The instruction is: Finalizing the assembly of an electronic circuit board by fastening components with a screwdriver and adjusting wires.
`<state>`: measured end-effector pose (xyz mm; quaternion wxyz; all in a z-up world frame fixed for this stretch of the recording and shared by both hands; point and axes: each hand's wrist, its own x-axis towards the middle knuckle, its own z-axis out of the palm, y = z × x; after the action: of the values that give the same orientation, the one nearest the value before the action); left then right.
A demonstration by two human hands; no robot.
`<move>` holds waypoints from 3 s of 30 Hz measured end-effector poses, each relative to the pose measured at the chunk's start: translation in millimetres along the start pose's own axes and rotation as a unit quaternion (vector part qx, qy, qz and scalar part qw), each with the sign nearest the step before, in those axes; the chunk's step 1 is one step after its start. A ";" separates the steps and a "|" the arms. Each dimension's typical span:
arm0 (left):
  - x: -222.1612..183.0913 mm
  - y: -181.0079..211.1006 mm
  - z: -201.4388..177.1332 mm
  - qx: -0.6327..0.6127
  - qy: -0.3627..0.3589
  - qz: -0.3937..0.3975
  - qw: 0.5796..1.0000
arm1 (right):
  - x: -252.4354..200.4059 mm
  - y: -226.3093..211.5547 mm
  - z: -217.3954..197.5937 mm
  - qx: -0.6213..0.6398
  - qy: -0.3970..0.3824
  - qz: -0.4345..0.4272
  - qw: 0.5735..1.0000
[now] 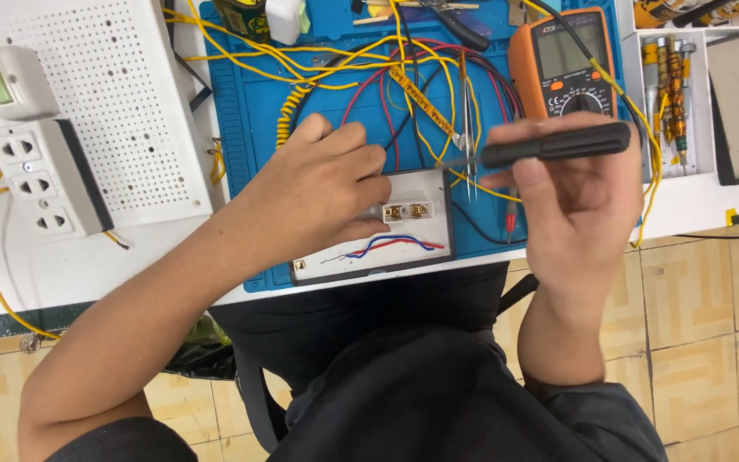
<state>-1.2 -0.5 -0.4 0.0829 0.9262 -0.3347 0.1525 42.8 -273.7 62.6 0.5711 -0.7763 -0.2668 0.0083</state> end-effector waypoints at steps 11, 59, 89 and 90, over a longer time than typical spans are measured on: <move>2.0 1.3 0.9 0.023 -0.003 -0.001 1.000 | -7.3 61.7 38.9 0.083 -0.050 -0.273 0.957; 0.2 3.7 3.4 0.044 0.021 0.005 0.999 | -7.6 65.5 43.0 0.044 -0.071 -0.304 0.949; 0.8 3.6 6.2 0.038 0.023 0.004 0.999 | -2.3 67.1 34.1 -0.064 -0.081 -0.387 0.916; 1.1 4.1 6.7 0.038 0.022 0.004 0.999 | -1.9 64.4 33.0 -0.065 -0.081 -0.387 0.916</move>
<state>-1.5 -5.9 -6.2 0.0546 0.9235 -0.3309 0.1861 56.8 -258.6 -6.8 0.4550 -0.6444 -0.5912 -0.1679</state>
